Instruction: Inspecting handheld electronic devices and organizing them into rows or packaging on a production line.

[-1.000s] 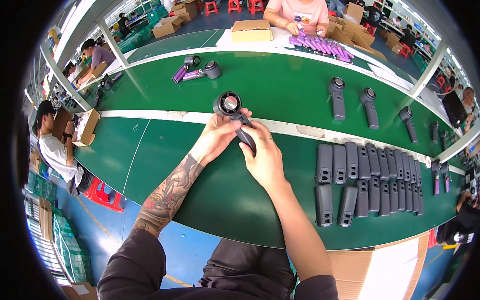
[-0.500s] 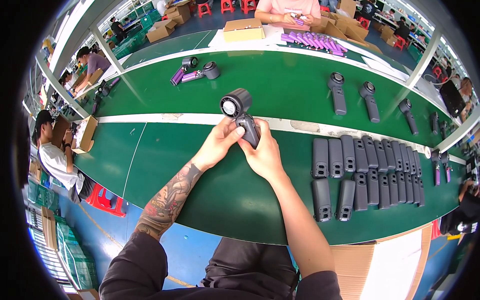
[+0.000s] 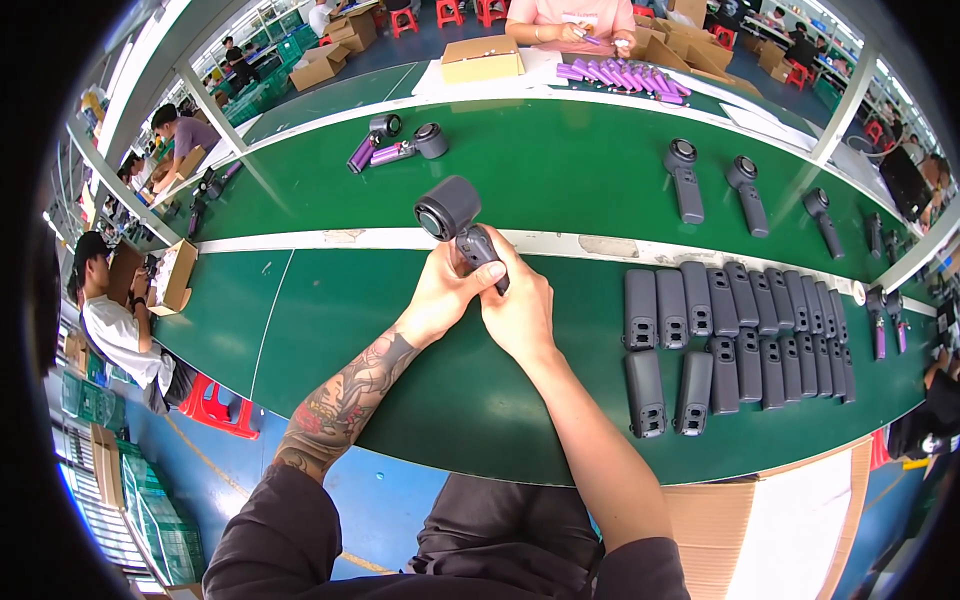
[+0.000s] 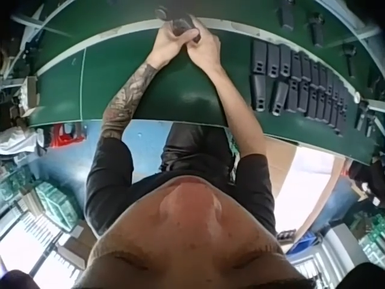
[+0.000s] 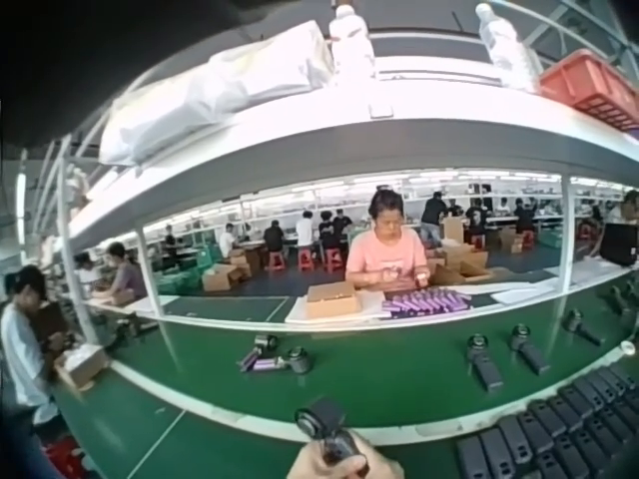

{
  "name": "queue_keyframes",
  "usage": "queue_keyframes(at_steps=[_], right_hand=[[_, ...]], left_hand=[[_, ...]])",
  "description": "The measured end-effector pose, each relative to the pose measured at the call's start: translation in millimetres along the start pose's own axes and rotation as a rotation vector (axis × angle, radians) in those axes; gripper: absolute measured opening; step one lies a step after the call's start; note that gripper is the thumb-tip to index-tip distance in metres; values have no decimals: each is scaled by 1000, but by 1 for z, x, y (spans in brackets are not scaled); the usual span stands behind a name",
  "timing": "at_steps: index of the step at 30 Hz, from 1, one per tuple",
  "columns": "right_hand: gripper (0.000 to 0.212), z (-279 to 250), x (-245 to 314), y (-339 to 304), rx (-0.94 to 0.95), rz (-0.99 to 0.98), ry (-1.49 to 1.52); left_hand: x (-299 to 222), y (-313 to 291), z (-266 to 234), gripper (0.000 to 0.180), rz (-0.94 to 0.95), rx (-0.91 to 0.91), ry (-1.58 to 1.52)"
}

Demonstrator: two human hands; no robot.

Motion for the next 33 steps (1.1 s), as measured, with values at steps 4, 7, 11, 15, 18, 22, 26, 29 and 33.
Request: queue_keyframes(at_steps=[4,7,11,15,18,22,26,29,33], right_hand=[[50,-2,-8,3,-28,106,242],[43,-3,-18,8,-45,201,483],[34,7,-29,6,182,513,1407],[31,2,-35,8,164,475,1257],[29,0,-30,8,153,452,1171],[28,-2,-17,7,133,416,1065],[29,-6,-21,7,16,405,811],[30,-24,-8,13,-108,87,286],[30,-31,8,10,-203,-178,-176]], left_hand=[[6,-2,2,53,-112,-6,-116],[15,-6,4,59,-234,-12,-230],[1,-11,16,78,52,69,42],[-9,-14,26,83,84,79,129],[-20,-16,27,84,116,73,199],[-30,-17,24,83,183,53,321],[-30,-13,20,82,218,91,330],[-22,-10,5,65,292,23,446],[-2,-6,-1,48,51,40,98]])
Point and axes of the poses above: each hand's wrist, its own y-axis towards the middle knuckle, its own z-axis out of the palm, x = y × z, the point moved 8 cm from there along y, towards the middle knuckle, and after that the axes turned 6 degrees about y, right-handed, at the moved point
